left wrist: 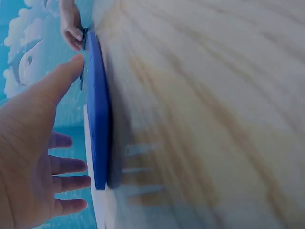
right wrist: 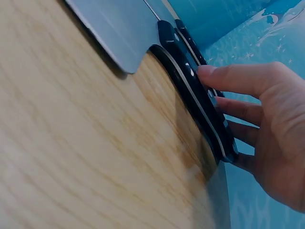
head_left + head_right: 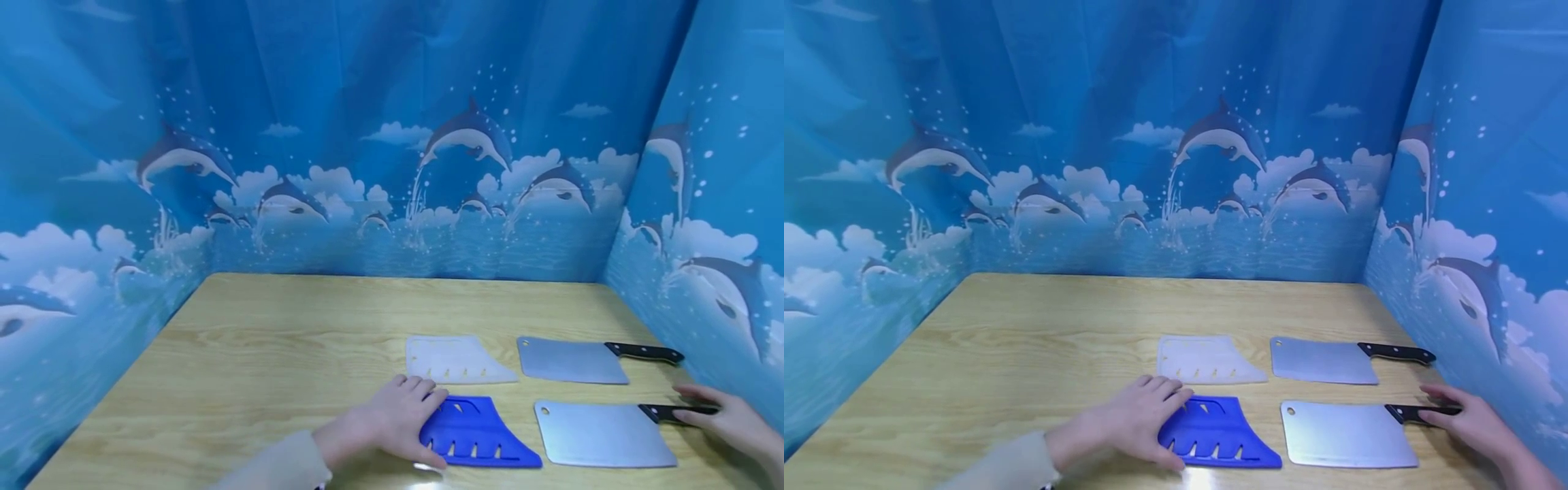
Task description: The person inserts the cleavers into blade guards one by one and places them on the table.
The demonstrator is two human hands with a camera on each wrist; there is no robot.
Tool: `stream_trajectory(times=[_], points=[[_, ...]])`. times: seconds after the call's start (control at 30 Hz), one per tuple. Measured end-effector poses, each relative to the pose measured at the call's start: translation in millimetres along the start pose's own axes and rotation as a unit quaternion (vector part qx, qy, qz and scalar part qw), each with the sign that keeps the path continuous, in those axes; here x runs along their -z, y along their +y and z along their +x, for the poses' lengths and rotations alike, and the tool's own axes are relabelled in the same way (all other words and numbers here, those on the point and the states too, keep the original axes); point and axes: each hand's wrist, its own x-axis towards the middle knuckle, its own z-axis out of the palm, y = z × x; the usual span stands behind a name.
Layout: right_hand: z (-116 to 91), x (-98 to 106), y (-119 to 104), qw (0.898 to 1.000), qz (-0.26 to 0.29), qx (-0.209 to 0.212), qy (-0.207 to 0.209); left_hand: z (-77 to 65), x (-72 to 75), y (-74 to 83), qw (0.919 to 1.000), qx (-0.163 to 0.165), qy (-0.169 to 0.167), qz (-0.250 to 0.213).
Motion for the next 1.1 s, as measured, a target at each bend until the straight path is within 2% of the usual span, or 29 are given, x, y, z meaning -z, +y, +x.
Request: stream_trajectory(times=[0.2, 0.43, 0.53, 0.77, 0.93, 1.1], points=[[-1, 0, 1, 0.999, -0.008, -0.002, -0.043, 3.2, -2.5, 9.6, 0.9996, -0.006, -0.028, 0.007], [0, -3, -1, 0.995, -0.024, 0.043, -0.082, 6.5, -9.0, 17.8, 0.9988, 0.01, -0.045, 0.016], [1, -4, -2, 0.995, -0.022, 0.043, -0.087, 8.2, -10.0, 19.2, 0.9988, 0.016, -0.044, 0.014], [4, -5, -1, 0.996, -0.022, 0.038, -0.082, 11.7, -7.2, 17.9, 0.9995, 0.016, -0.025, -0.007], [6, -5, -1, 0.995, -0.027, 0.031, -0.088, 4.5, -3.9, 12.8, 0.9998, 0.018, -0.008, -0.011], [5, -5, -4, 0.994, -0.026, 0.037, -0.096, -12.6, -1.2, 3.6, 0.9973, 0.027, 0.056, -0.04]])
